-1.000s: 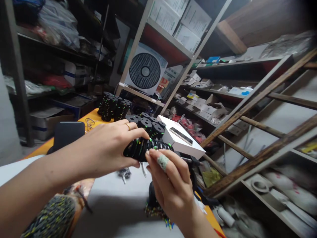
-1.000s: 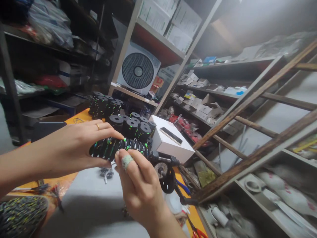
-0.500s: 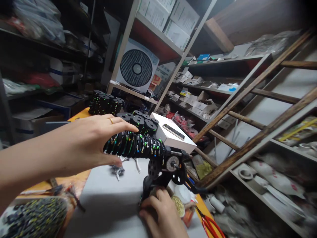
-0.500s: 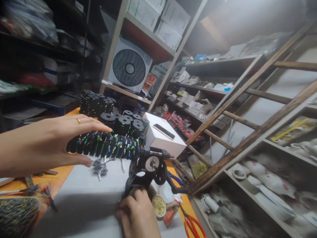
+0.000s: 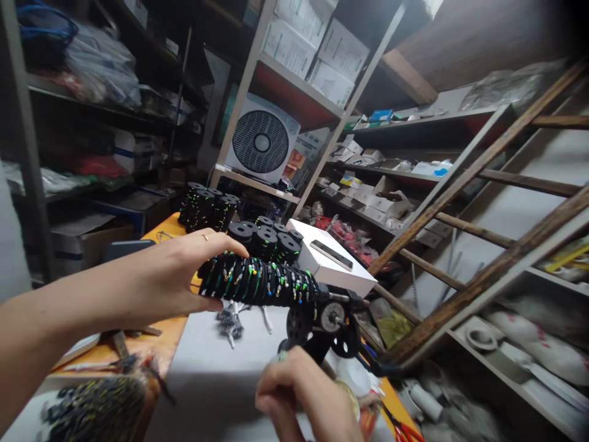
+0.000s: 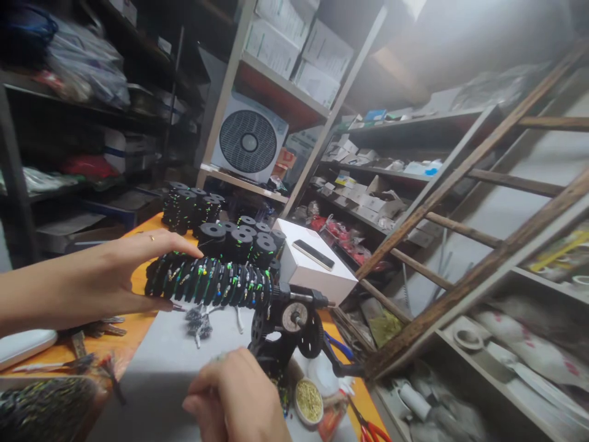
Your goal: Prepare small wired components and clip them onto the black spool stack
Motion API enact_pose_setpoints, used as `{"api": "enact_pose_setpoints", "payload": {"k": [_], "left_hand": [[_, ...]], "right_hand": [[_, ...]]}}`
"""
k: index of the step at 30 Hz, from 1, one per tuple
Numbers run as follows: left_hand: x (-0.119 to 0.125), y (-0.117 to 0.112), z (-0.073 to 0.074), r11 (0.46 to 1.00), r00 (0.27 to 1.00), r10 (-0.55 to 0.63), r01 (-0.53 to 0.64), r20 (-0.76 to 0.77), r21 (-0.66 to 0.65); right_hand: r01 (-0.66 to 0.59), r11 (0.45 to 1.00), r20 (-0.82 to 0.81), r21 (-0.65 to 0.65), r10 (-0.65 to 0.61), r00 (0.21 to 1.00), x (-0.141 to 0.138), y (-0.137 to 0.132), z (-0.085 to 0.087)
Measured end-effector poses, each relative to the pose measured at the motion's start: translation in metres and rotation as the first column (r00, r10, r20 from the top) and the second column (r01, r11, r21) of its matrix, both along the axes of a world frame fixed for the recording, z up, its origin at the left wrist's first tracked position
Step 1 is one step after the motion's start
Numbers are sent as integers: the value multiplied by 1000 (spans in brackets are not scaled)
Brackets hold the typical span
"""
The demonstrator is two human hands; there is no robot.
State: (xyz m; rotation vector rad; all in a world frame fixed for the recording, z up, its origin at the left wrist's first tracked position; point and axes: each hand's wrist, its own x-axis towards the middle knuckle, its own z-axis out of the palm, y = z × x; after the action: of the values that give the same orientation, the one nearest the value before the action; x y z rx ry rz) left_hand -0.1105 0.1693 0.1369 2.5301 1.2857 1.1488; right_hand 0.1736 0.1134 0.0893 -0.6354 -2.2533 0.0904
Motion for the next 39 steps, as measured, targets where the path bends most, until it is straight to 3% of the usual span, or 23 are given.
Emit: {"api": "enact_pose_setpoints", "payload": {"k": [5,9,16,30,39], "left_hand": [[-2,4,-8,995,996,-91,90,15,44],[2,1,-13,996,995,-81,79,49,49],[8,-4,-11,995,990,-102,99,94,34],[7,-1,-14,995,990,-93,89,110,39],[9,-1,-13,993,991,-90,82,101,80]], "right_hand": [[-11,996,-162,93,26,986,-30,13,55],[20,993,-259,113,10,966,-48,32,69],[0,990,-254,140,36,967,-60,50,68],[-29,994,-201,108,51,978,-59,48,67],[32,979,-162,202,1,987,-54,46,50]]}}
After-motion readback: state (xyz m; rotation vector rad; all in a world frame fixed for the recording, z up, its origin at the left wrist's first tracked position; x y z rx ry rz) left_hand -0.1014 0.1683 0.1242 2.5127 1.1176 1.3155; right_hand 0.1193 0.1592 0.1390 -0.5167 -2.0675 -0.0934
